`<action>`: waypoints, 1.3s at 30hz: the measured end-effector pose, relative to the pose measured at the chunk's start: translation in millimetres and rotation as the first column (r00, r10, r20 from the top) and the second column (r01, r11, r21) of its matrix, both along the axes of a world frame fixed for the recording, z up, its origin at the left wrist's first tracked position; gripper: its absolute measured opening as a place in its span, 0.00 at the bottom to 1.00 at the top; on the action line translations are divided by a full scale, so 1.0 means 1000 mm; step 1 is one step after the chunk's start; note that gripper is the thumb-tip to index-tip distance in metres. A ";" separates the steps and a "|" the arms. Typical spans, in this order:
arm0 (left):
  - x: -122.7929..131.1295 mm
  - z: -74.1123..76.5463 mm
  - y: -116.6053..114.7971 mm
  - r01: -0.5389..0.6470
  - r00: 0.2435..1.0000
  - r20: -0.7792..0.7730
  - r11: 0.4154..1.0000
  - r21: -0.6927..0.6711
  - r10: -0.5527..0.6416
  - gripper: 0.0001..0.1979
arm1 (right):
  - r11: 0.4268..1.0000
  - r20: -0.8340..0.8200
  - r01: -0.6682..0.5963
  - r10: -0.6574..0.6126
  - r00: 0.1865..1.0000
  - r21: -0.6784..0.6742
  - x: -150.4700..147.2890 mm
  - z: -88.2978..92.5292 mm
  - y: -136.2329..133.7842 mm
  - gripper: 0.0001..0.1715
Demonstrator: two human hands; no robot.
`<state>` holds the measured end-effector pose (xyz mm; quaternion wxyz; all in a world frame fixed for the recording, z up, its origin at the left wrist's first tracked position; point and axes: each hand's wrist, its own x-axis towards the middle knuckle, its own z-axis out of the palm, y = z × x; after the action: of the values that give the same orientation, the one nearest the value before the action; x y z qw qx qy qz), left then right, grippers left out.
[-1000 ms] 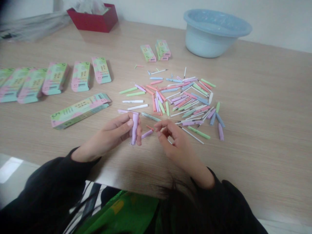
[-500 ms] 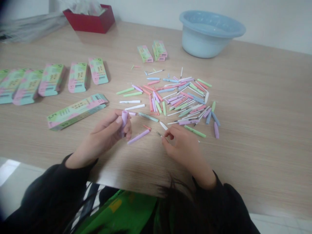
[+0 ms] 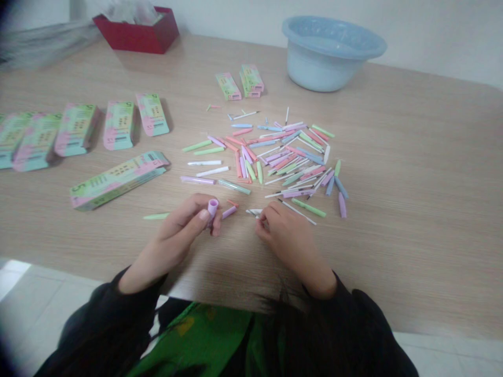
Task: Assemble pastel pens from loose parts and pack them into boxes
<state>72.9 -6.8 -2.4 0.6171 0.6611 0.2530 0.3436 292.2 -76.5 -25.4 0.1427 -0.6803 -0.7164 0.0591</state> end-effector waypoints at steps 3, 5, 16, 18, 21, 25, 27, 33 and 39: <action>0.003 -0.005 -0.002 -0.013 0.999 -0.034 1.000 -0.007 0.013 0.09 | 0.998 -0.100 -0.018 0.023 0.995 0.058 0.006 0.003 0.001 0.03; 0.004 -0.006 -0.004 -0.018 0.998 -0.064 1.000 -0.011 0.017 0.09 | 0.993 -0.208 -0.023 0.046 0.977 0.114 0.008 0.006 0.001 0.03; 0.008 -0.008 -0.009 0.027 0.995 -0.092 0.999 0.021 -0.025 0.10 | 0.942 -0.771 0.281 -0.038 0.636 0.185 0.005 0.019 0.003 0.09; 0.009 -0.008 -0.009 0.026 0.996 -0.089 1.000 0.013 -0.025 0.10 | 0.931 -0.801 0.308 -0.031 0.597 0.193 0.002 0.020 0.005 0.10; 0.010 -0.009 -0.010 0.030 0.995 -0.097 0.999 0.021 -0.028 0.09 | 0.922 -0.879 0.334 0.015 0.477 0.197 -0.002 0.024 0.009 0.09; 0.012 -0.010 -0.010 0.048 0.994 -0.097 0.999 0.020 -0.046 0.08 | 0.909 -0.957 0.333 0.180 0.225 0.250 -0.012 0.034 0.014 0.07; 0.012 -0.011 -0.010 0.058 0.994 -0.095 0.998 0.021 -0.056 0.08 | 0.897 -0.957 0.336 0.246 0.157 0.286 -0.019 0.040 0.015 0.06; 0.012 -0.011 -0.010 0.083 0.993 -0.084 0.996 0.043 -0.079 0.08 | 0.910 -0.946 0.264 0.293 0.140 0.320 -0.032 0.046 0.014 0.06; 0.011 -0.010 -0.009 0.065 0.995 -0.074 0.997 0.037 -0.062 0.09 | 0.904 -0.941 0.276 0.283 0.184 0.326 -0.030 0.046 0.013 0.05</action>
<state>83.4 -16.2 -12.2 0.6049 0.6932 0.2472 0.3041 262.3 -63.7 20.6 0.7117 -0.4310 -0.4519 0.3218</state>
